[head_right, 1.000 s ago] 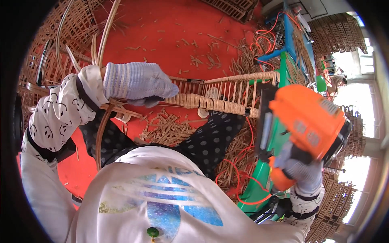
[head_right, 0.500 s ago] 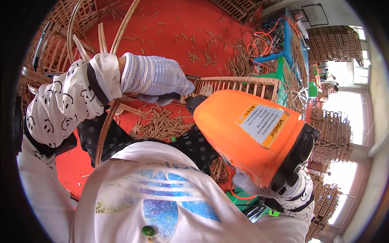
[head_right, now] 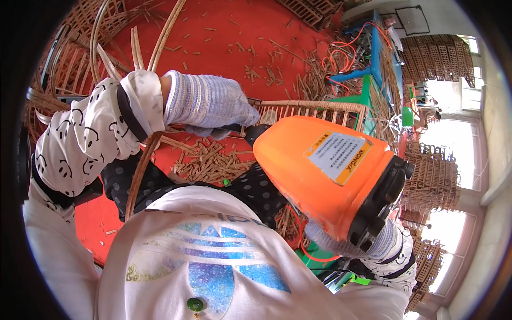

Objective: Weaving bamboo or wood strips onto a structural frame to create furniture or baskets.

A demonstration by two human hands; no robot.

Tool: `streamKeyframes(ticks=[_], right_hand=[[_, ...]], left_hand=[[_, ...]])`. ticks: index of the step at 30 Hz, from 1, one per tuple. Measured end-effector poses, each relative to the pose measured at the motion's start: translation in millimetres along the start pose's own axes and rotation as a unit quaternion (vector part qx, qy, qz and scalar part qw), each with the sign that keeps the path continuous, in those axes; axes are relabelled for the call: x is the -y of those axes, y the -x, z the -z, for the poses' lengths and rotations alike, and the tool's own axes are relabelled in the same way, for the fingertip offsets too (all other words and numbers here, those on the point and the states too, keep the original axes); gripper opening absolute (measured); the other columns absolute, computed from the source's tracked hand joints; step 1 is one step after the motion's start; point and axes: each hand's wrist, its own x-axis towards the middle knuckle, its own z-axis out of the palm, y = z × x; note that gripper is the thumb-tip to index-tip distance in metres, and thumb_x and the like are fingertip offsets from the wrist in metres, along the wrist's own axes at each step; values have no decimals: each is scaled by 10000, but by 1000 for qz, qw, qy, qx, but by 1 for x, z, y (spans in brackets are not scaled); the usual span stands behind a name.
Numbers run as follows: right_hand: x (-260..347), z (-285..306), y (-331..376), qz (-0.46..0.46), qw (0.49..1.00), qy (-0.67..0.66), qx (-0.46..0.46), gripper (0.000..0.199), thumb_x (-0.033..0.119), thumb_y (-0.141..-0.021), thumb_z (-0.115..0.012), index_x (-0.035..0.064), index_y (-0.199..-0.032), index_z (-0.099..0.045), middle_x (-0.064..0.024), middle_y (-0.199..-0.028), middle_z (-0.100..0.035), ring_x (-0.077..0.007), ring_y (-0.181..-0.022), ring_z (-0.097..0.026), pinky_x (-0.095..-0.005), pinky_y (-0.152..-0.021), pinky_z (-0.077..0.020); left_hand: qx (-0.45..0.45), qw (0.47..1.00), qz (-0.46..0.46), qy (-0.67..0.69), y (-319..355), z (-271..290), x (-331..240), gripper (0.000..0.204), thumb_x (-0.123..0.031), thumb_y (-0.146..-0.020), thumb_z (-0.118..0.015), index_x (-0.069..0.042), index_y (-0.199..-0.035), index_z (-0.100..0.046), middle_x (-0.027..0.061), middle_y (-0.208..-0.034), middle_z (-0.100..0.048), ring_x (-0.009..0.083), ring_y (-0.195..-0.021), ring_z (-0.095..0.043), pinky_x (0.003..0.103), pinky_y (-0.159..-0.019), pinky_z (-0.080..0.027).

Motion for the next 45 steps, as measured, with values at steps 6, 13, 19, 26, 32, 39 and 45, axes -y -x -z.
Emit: streamKeyframes(ticks=[6,13,19,26,32,39,45], right_hand=[[37,23,-15,23,998,34,-38,230,59,-733,-555,71,-963,-565,-6,-787,-566,-158,-740,-574,-277,-661,-483],[45,35,-14,-146,985,-23,90,372,90,-771,-577,53,-1137,-518,-40,-742,-579,-171,-657,-590,-312,-563,-487],[31,15,-18,111,989,-65,-71,396,50,-757,-588,30,-1144,-511,-15,-662,-556,-85,-443,-501,-260,-387,-391],[29,6,-3,-139,889,-402,-166,164,92,-641,-654,15,-758,-569,-55,-646,-571,-157,-557,-570,-288,-556,-476],[-59,11,41,-172,780,-431,-420,194,217,-746,-586,43,-770,-501,-38,-624,-511,-131,-532,-508,-282,-554,-473],[-237,-32,84,-278,702,-456,-472,283,95,-691,-642,25,-914,-484,-40,-667,-525,-161,-548,-552,-323,-475,-503],[-370,-76,74,-478,725,-228,-441,254,111,-660,-701,-23,-832,-571,-94,-629,-584,-181,-475,-564,-325,-426,-447]], left_hand=[[14,992,-75,-104,-5,0,-1,234,-236,-893,-417,-84,-906,-594,45,-562,-551,157,-406,-524,283,-387,-425],[6,986,-120,-116,3,1,-2,255,-234,-897,-376,-104,-926,-594,46,-572,-560,153,-407,-520,282,-398,-440],[-50,997,-51,-4,10,0,-3,381,-344,-903,-341,-87,-803,-604,52,-553,-558,144,-389,-491,293,-384,-414],[-110,992,-45,35,31,-2,-10,509,-488,-853,-423,-47,-668,-596,44,-516,-549,120,-406,-464,284,-400,-384],[-193,957,-170,-137,14,-9,1,337,-294,-735,-647,-25,-937,-622,152,-725,-599,269,-663,-581,336,-623,-447],[-245,917,-258,-180,19,-19,-4,395,-221,-731,-654,-53,-1082,-585,185,-918,-606,348,-850,-582,381,-754,-471],[-294,827,-317,-359,18,-34,-9,437,-101,-769,-588,-11,-1189,-503,184,-1137,-555,351,-903,-573,386,-777,-471]])
